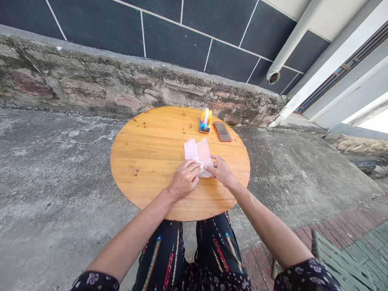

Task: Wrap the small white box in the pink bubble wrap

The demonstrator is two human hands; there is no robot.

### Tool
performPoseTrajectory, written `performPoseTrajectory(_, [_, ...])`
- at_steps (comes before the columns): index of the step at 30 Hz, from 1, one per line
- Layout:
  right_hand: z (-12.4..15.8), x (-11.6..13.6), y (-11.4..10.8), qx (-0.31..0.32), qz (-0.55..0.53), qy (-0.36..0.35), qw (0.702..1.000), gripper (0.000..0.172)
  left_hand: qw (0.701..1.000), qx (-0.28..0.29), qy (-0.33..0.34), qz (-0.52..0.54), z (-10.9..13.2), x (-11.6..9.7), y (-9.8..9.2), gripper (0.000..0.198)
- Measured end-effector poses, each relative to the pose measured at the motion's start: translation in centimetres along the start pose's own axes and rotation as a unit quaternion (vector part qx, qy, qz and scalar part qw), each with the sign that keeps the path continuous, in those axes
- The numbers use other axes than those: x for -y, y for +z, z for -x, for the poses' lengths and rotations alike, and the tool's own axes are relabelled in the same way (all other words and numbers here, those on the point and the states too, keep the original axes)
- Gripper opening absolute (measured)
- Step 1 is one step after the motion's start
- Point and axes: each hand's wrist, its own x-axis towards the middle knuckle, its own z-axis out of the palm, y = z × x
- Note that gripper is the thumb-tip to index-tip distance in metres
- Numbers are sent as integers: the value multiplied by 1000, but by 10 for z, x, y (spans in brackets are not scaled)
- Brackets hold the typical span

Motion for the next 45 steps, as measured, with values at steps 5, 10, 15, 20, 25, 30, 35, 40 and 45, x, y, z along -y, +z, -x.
performPoseTrajectory(5, [0, 8, 4, 1, -12, -8, 1000, 53, 1000, -4, 1, 2, 0, 0, 1, 26])
performPoseTrajectory(10, [-3, 8, 10, 3, -17, -18, 1000, 55, 1000, -2, 6, 2, -1, 0, 0, 26])
performPoseTrajectory(15, [-5, 2, 15, 17, -26, -74, 997, 56, 1000, 1, 1, 3, -1, 0, 0, 25])
performPoseTrajectory(20, [-5, 1, 16, 24, -21, -104, 994, 53, 1000, 10, -5, 6, -1, -1, -2, 23])
performPoseTrajectory(25, [-5, 1, 16, 35, -24, -104, 994, 50, 1000, 1, -26, -6, -1, -4, -2, 21])
performPoseTrajectory(30, [-6, 1, 15, 35, 16, -116, 993, 50, 998, -20, -34, -38, -1, -6, -3, 18])
performPoseTrajectory(35, [-5, 3, 14, 39, 46, -136, 989, 49, 998, 1, -43, -35, -1, -5, -3, 19])
performPoseTrajectory(40, [-6, 2, 14, 45, 75, -169, 982, 47, 999, 8, -38, -16, -2, -5, -4, 20])
performPoseTrajectory(45, [-10, 1, 13, 61, 77, -194, 976, 47, 999, 1, -43, 6, -4, -5, -5, 23])
